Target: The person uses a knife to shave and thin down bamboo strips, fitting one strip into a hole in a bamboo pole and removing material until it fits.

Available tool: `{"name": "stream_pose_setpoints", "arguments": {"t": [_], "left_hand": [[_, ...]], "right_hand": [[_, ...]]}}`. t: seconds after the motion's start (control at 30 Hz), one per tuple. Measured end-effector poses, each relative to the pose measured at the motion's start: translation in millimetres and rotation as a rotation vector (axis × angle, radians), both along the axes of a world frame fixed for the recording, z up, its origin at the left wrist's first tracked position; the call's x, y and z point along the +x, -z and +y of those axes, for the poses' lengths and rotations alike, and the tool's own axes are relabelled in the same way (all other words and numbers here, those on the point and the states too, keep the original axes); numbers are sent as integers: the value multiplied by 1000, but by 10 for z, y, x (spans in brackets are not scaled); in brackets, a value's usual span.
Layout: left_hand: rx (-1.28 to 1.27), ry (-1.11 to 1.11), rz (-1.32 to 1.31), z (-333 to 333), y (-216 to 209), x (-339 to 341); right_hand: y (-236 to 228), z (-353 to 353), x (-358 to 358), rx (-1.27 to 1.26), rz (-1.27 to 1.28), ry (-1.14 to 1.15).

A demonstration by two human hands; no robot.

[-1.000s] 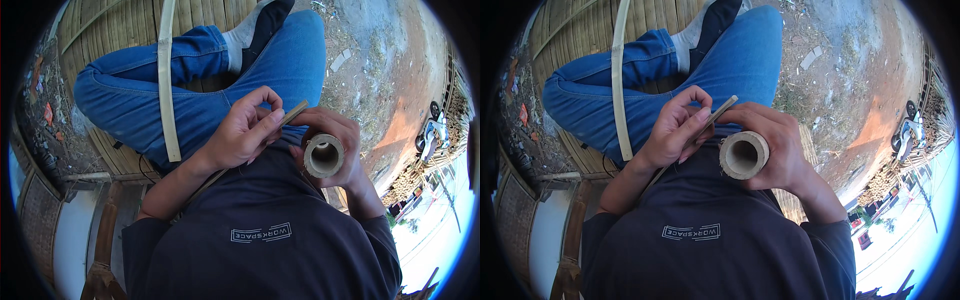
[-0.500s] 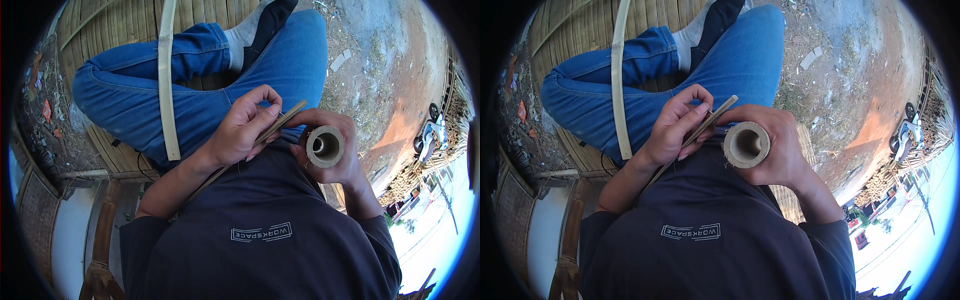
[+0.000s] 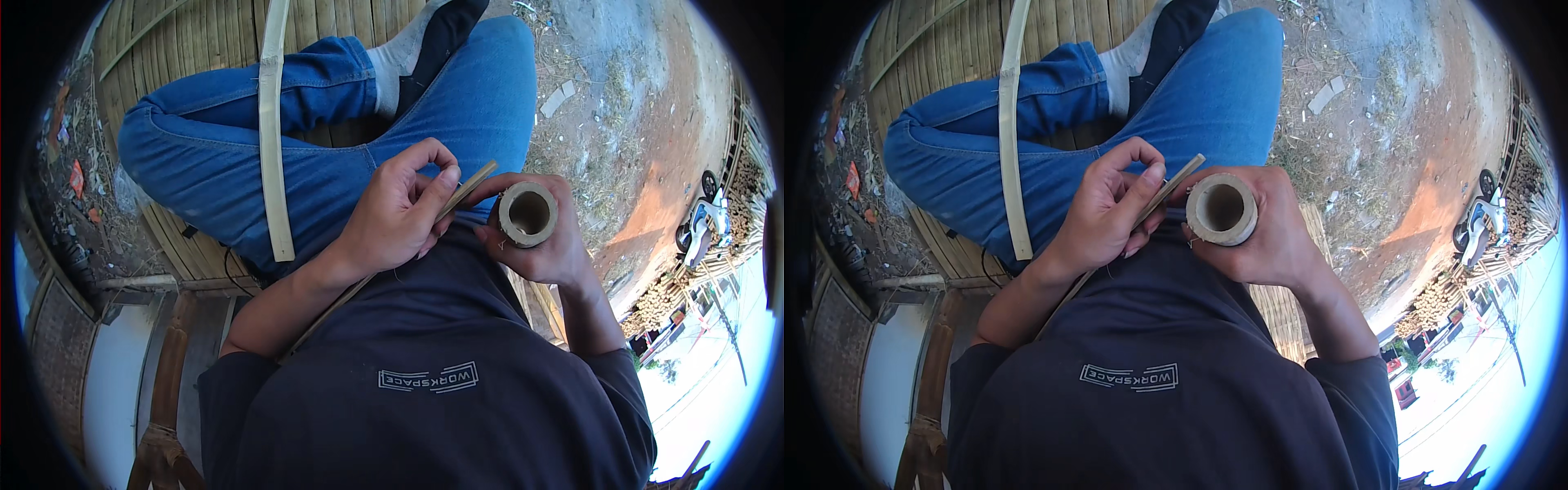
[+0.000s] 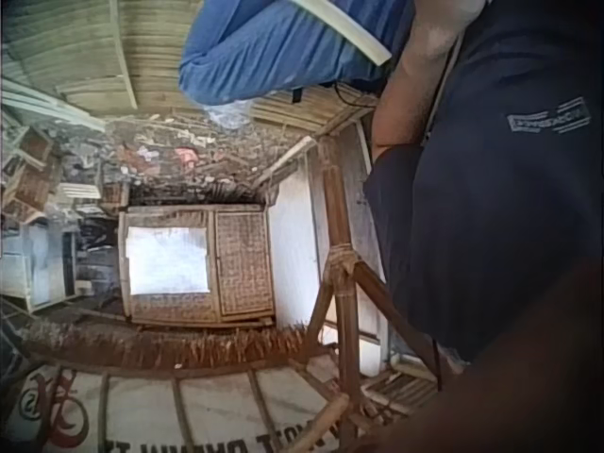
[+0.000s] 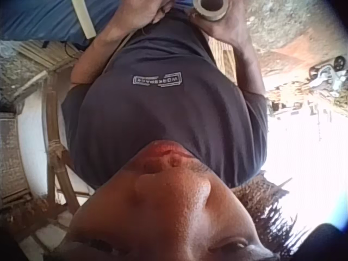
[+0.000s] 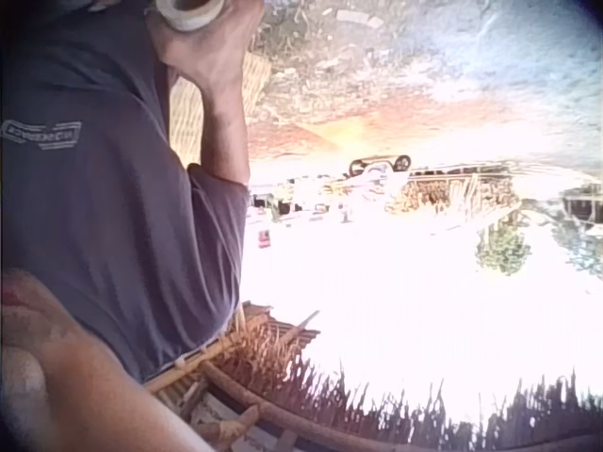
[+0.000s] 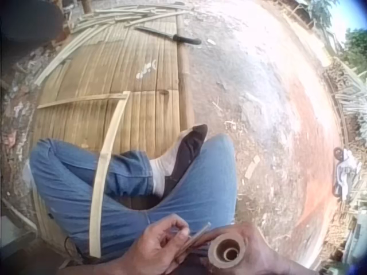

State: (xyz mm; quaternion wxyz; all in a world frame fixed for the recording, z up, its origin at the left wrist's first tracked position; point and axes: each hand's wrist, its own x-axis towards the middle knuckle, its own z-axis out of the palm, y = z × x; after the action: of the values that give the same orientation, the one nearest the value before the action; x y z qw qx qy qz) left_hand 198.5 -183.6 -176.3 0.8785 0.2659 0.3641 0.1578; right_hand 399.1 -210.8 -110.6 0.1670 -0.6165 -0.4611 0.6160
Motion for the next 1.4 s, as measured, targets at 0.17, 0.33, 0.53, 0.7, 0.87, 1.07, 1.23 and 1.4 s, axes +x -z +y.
{"name": "stream_pose_setpoints", "arguments": {"t": [0.17,0.33,0.53,0.7,0.87,1.07,1.23,1.4], "left_hand": [[-3,10,17,26,-40,16],[121,73,33,108,-43,-8],[-43,156,-41,215,23,-37],[62,117,-49,136,40,12],[220,58,61,72,-30,30],[152,5,55,48,3,28],[153,85,18,70,62,-9],[68,157,-76,58,-50,-79]], "right_hand": [[37,8,56,7,82,6],[71,57,14,121,-23,33],[69,150,48,181,-52,56],[158,158,43,202,-65,-51],[225,190,54,281,-31,-89],[207,233,59,213,-46,-85],[243,185,82,225,-34,-79],[371,92,178,236,57,-46]]}}
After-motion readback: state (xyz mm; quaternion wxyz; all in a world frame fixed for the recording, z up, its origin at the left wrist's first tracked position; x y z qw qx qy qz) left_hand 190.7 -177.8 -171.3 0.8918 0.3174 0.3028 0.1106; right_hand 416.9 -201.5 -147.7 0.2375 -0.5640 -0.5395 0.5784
